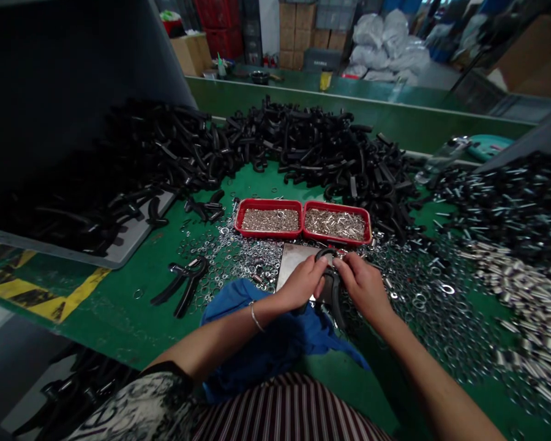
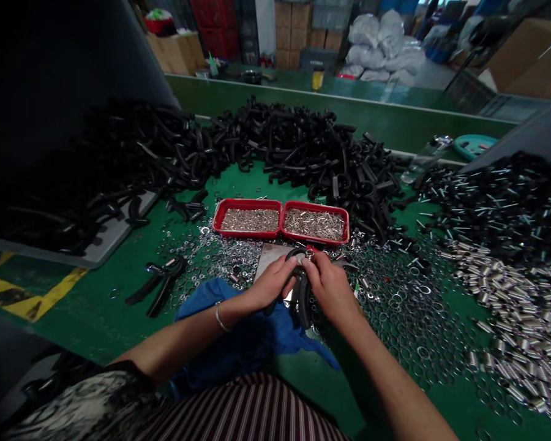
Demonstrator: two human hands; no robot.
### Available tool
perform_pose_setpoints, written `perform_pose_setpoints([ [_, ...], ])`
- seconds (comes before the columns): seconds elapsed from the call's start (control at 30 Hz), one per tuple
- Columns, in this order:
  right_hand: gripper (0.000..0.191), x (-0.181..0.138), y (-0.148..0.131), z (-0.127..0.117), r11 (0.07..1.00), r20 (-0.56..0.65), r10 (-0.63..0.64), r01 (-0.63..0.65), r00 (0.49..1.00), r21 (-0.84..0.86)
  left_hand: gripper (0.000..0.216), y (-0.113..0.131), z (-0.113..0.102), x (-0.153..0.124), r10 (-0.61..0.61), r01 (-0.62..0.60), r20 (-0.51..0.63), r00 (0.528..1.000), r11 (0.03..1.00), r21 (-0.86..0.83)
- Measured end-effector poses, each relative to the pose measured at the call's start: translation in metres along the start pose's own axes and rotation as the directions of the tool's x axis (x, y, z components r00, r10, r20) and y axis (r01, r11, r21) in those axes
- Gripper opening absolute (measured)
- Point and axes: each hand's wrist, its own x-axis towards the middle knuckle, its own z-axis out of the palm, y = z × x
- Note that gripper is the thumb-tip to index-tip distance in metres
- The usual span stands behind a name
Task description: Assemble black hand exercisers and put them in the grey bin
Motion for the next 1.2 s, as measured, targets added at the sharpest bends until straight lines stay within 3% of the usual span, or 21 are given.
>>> perform_pose_setpoints([
  [0.13,0.032,-0.005,0.000,0.005,0.998,-0.015,0.016,-0.015,1.000,0.061,0.049,0.000,0.003,-0.005,0.012,-0.010,-0.041,0.999,0.999,0.045],
  [0.3,0.034,-0.008,-0.005,0.002,0.984,0.050,0.063,-0.071,0.997,0.161,0.051,-0.002,-0.003,-0.013,0.079,-0.023,-0.132,0.988,0.923,0.384],
  [0.37,0.033,-0.009,-0.007,-0.002,0.971,0.110,0.065,-0.088,0.992,0.221,0.052,0.002,-0.008,-0.016,0.105,-0.045,-0.092,0.990,0.865,0.500],
  [0.53,0.033,-0.020,-0.019,-0.013,0.899,0.290,0.029,-0.151,0.957,0.410,0.058,0.010,-0.018,-0.032,0.063,-0.150,0.156,0.986,0.743,0.653],
  [0.63,0.028,-0.029,-0.026,-0.010,0.905,0.315,-0.007,-0.128,0.949,0.405,0.065,0.008,-0.019,-0.042,0.048,-0.162,0.180,0.982,0.695,0.700],
  [0.8,0.032,-0.013,-0.014,0.010,0.952,0.338,0.026,-0.127,0.941,0.280,0.065,-0.005,-0.031,-0.023,0.104,-0.189,0.174,0.979,0.774,0.604],
  [0.9,0.033,0.021,0.009,0.012,0.996,0.231,-0.005,-0.017,0.973,0.093,0.047,-0.010,-0.047,0.002,0.187,-0.222,0.120,0.975,0.780,0.585],
  [1.03,0.028,0.068,0.047,-0.003,0.965,-0.026,-0.167,0.158,0.986,-0.211,0.031,-0.001,-0.071,0.034,0.150,-0.259,0.212,0.966,0.634,0.729],
  [1.2,0.032,0.111,0.065,-0.001,0.851,0.017,-0.235,0.214,0.972,-0.479,0.012,0.020,-0.073,0.103,0.314,-0.348,0.218,0.924,0.456,0.819],
])
